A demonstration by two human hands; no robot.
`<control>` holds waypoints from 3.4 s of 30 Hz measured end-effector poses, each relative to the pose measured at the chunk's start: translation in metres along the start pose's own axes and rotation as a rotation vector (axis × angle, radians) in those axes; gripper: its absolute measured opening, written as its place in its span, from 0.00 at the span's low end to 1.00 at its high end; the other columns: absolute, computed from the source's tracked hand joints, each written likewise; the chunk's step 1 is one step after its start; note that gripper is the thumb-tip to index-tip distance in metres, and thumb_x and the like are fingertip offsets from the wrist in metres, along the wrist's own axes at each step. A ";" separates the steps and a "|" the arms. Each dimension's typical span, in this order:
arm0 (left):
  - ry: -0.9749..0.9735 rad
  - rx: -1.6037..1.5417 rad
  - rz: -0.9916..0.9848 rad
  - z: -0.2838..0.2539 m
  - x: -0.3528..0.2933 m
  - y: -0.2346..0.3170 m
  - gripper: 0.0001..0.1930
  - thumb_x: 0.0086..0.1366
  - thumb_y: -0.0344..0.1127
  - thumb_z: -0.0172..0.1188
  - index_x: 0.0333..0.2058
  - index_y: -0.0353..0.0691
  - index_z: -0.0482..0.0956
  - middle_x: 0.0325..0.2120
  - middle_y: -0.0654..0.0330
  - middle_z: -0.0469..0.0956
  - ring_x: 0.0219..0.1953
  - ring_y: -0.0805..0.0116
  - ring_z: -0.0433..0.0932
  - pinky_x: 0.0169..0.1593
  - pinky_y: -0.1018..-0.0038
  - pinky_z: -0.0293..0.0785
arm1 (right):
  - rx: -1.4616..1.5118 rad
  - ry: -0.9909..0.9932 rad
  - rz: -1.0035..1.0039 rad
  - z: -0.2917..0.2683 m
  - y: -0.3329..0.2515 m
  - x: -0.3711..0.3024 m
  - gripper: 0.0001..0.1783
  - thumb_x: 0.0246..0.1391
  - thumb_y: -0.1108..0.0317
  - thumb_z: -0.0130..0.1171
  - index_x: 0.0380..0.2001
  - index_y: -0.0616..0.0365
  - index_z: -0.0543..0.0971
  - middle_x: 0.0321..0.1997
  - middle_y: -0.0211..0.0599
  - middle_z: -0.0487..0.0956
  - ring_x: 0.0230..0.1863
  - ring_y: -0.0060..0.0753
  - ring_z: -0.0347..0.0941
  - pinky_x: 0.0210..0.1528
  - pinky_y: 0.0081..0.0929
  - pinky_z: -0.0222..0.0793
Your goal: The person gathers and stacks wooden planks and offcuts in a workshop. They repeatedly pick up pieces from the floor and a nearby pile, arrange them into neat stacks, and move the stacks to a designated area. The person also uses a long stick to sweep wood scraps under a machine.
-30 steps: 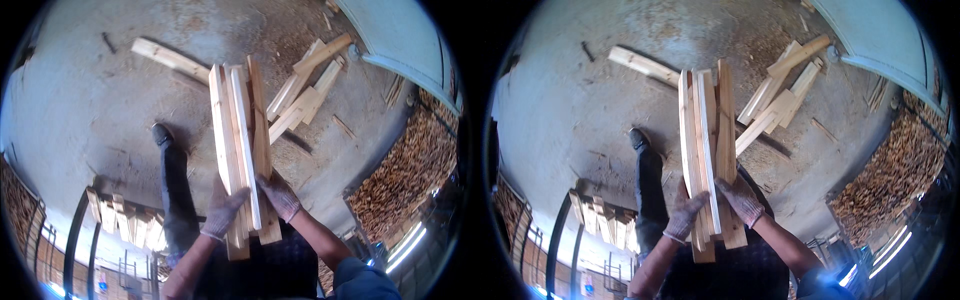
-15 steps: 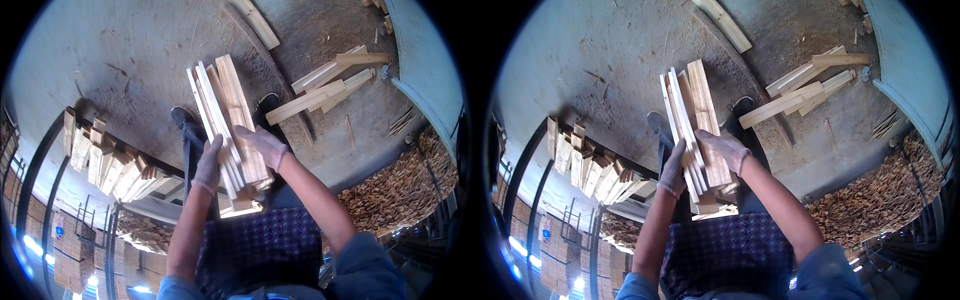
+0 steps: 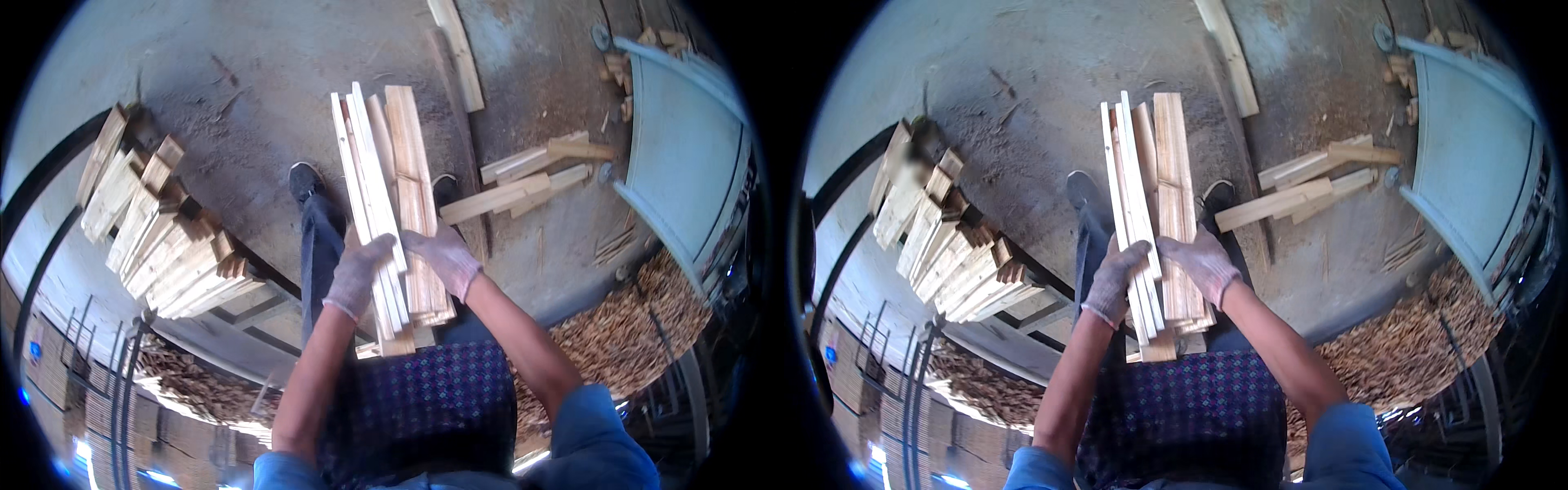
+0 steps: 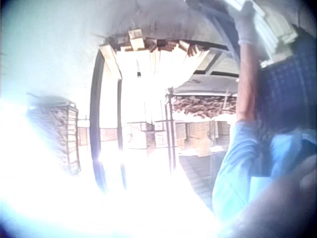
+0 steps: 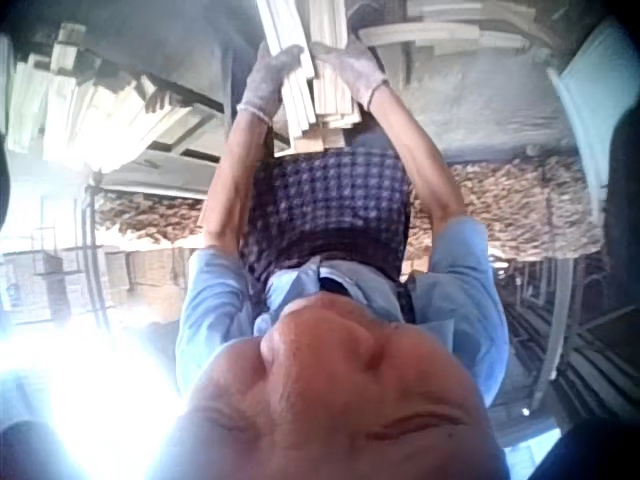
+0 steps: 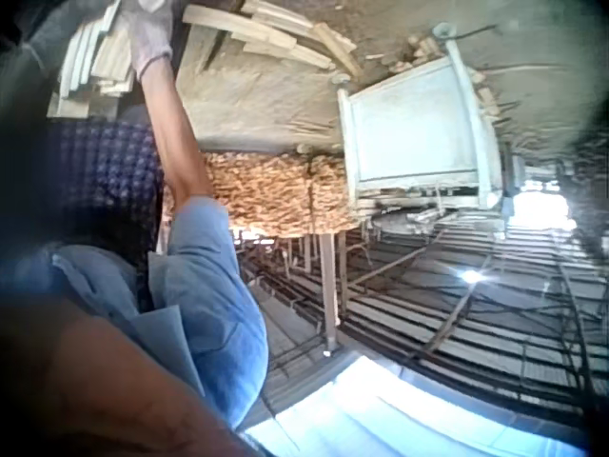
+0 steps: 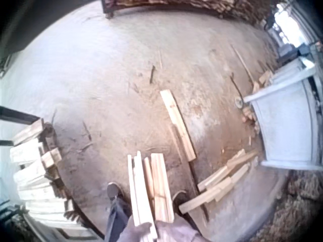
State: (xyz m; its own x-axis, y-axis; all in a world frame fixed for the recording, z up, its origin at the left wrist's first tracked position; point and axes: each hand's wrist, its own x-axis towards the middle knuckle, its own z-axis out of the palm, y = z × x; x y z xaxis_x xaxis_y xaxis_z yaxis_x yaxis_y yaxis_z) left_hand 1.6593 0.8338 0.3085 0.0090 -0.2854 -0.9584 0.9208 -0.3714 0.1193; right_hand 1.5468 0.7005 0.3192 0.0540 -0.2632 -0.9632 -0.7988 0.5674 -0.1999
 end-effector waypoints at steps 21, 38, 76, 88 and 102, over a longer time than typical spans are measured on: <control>0.421 -0.834 0.701 -0.159 -0.171 0.051 0.32 0.72 0.57 0.58 0.60 0.34 0.71 0.51 0.54 0.77 0.53 0.62 0.79 0.60 0.64 0.77 | -1.339 -0.757 -0.798 0.313 -0.234 -0.145 0.47 0.50 0.46 0.69 0.67 0.63 0.68 0.53 0.55 0.84 0.54 0.51 0.82 0.60 0.41 0.78; 1.151 0.198 0.656 -0.485 -0.060 0.226 0.49 0.66 0.64 0.61 0.68 0.23 0.62 0.66 0.31 0.66 0.70 0.38 0.63 0.71 0.60 0.63 | -1.889 -0.202 -1.384 0.676 -0.299 -0.032 0.30 0.57 0.76 0.60 0.64 0.52 0.75 0.60 0.54 0.77 0.63 0.48 0.75 0.64 0.39 0.75; 0.592 -0.929 0.696 -0.426 -0.038 0.301 0.19 0.64 0.44 0.69 0.44 0.33 0.82 0.34 0.58 0.83 0.34 0.68 0.84 0.37 0.72 0.82 | -1.868 0.067 -1.424 0.594 -0.446 0.099 0.55 0.46 0.47 0.76 0.71 0.64 0.63 0.65 0.60 0.75 0.63 0.59 0.75 0.68 0.45 0.69; -0.091 -1.613 1.034 -0.442 -0.066 0.265 0.62 0.54 0.91 0.38 0.66 0.37 0.66 0.35 0.52 0.78 0.35 0.57 0.82 0.42 0.54 0.84 | -1.817 -0.107 -1.113 0.616 -0.448 0.078 0.42 0.50 0.52 0.73 0.64 0.59 0.70 0.52 0.53 0.83 0.54 0.50 0.81 0.58 0.39 0.74; -0.014 -1.550 0.968 -0.447 -0.070 0.253 0.52 0.62 0.83 0.46 0.65 0.39 0.66 0.40 0.52 0.80 0.39 0.59 0.83 0.44 0.61 0.84 | -1.725 -0.164 -1.101 0.608 -0.447 0.072 0.31 0.52 0.48 0.72 0.54 0.56 0.82 0.43 0.48 0.87 0.42 0.43 0.84 0.47 0.38 0.78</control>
State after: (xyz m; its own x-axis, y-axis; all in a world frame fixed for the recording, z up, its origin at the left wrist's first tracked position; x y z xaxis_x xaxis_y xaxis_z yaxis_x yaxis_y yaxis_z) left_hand 2.0659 1.1550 0.2893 0.7021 0.1125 -0.7032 0.0839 0.9675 0.2386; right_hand 2.2724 0.9023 0.2301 0.7693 0.2060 -0.6048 -0.0146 -0.9407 -0.3389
